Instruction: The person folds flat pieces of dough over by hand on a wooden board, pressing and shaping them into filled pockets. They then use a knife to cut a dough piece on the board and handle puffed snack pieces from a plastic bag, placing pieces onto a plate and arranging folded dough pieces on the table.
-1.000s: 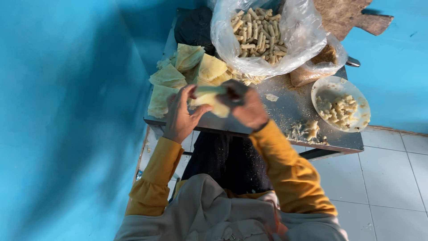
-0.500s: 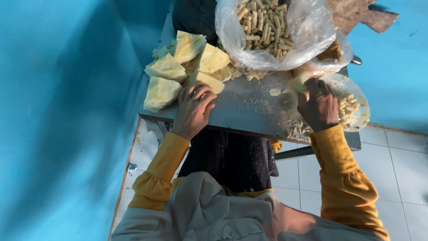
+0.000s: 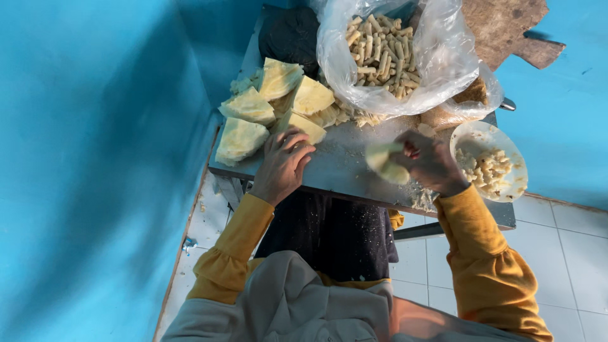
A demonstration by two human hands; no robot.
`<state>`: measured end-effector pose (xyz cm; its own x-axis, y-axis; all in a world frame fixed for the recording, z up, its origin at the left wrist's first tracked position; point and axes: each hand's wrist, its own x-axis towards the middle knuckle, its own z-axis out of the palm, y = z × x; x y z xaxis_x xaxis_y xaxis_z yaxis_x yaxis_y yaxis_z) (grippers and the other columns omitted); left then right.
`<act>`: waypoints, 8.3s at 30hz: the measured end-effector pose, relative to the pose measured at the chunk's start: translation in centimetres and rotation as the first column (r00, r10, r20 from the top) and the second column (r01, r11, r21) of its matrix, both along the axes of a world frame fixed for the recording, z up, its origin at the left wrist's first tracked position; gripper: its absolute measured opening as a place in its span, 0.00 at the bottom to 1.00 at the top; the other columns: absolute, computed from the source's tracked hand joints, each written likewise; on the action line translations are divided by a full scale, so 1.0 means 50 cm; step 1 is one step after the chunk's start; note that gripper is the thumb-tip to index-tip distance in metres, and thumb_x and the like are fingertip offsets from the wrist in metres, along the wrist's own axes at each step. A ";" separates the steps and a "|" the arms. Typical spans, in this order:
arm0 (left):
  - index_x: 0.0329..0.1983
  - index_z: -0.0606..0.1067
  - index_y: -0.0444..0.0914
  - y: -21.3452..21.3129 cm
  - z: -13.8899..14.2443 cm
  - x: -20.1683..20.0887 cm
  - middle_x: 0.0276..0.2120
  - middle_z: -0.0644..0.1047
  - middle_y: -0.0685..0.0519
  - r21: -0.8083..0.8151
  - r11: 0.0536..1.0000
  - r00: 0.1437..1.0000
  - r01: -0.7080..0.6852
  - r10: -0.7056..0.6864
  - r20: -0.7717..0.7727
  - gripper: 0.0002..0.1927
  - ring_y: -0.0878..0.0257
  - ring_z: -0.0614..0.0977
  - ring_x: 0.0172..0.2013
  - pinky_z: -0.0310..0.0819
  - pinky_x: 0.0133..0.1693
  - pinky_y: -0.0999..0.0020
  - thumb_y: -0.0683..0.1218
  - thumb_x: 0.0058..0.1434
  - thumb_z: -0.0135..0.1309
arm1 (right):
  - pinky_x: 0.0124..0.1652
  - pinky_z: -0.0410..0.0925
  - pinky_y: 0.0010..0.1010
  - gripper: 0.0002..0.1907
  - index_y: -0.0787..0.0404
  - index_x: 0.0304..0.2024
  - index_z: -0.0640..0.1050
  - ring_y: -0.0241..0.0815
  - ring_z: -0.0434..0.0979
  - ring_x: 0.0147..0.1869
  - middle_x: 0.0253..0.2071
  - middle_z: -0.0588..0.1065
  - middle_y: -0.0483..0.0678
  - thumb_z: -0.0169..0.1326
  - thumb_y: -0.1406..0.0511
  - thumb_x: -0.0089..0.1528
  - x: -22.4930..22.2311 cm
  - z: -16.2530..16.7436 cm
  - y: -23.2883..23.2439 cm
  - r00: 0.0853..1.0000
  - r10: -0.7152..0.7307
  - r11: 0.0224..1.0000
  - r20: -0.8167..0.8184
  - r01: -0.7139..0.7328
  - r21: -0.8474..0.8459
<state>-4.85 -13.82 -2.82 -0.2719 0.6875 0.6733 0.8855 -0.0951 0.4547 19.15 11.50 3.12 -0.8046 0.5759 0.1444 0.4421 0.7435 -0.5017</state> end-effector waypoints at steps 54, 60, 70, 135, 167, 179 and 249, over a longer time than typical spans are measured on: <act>0.61 0.59 0.29 0.033 0.012 0.163 0.44 0.75 0.41 0.005 0.976 0.587 -0.220 0.128 0.800 0.27 0.54 0.80 0.42 0.78 0.46 0.57 0.47 0.66 0.53 | 0.47 0.74 0.29 0.07 0.61 0.48 0.78 0.40 0.80 0.49 0.47 0.79 0.47 0.49 0.72 0.72 0.102 -0.038 -0.184 0.471 -0.554 0.603 -0.686 -0.341 -0.721; 0.69 0.59 0.28 -0.001 0.010 0.113 0.61 0.66 0.33 0.032 0.891 0.861 -0.452 0.427 0.277 0.35 0.40 0.69 0.59 0.66 0.59 0.45 0.46 0.65 0.61 | 0.43 0.74 0.34 0.10 0.61 0.43 0.79 0.43 0.80 0.46 0.44 0.80 0.50 0.58 0.74 0.60 0.046 -0.001 -0.202 0.955 0.111 0.974 -0.273 -0.050 0.222; 0.49 0.78 0.45 0.035 -0.021 0.173 0.55 0.71 0.56 -0.154 0.975 0.950 0.158 -0.192 -0.245 0.15 0.53 0.68 0.60 0.62 0.60 0.49 0.51 0.59 0.63 | 0.53 0.70 0.35 0.16 0.57 0.51 0.83 0.47 0.76 0.53 0.49 0.79 0.48 0.55 0.78 0.65 0.209 -0.020 -0.224 0.897 -0.251 0.900 -0.363 0.354 0.254; 0.53 0.77 0.38 0.019 -0.048 0.142 0.53 0.78 0.54 -0.092 0.935 0.924 0.344 -0.354 -0.142 0.15 0.57 0.76 0.58 0.63 0.64 0.53 0.42 0.62 0.58 | 0.43 0.77 0.38 0.45 0.51 0.71 0.48 0.59 0.74 0.60 0.68 0.63 0.71 0.44 0.81 0.55 -0.241 0.041 0.067 0.746 -0.506 0.781 -0.433 0.183 -0.597; 0.52 0.77 0.39 0.009 0.014 0.141 0.49 0.79 0.52 -0.073 0.933 0.934 0.354 -0.356 -0.024 0.14 0.56 0.78 0.54 0.65 0.62 0.53 0.43 0.63 0.58 | 0.34 0.75 0.40 0.36 0.64 0.72 0.52 0.53 0.82 0.37 0.44 0.81 0.59 0.51 0.79 0.65 0.050 -0.046 0.098 0.983 -0.021 0.914 -0.182 0.092 0.395; 0.59 0.71 0.33 0.358 0.028 0.236 0.51 0.77 0.43 -0.114 0.985 0.966 0.133 -0.154 -0.209 0.27 0.54 0.80 0.45 0.78 0.49 0.62 0.37 0.54 0.59 | 0.48 0.70 0.39 0.35 0.64 0.74 0.54 0.50 0.79 0.48 0.47 0.79 0.60 0.55 0.71 0.70 0.406 -0.078 0.098 0.688 -0.689 0.713 -0.228 0.699 -0.047; 0.67 0.59 0.30 0.332 0.129 0.215 0.33 0.79 0.38 -0.445 0.846 0.837 0.293 -0.002 0.547 0.27 0.44 0.84 0.33 0.80 0.36 0.50 0.40 0.65 0.48 | 0.41 0.78 0.40 0.35 0.56 0.71 0.58 0.54 0.85 0.45 0.46 0.82 0.56 0.59 0.72 0.67 0.008 0.099 0.143 0.995 0.012 0.961 -0.103 0.017 0.277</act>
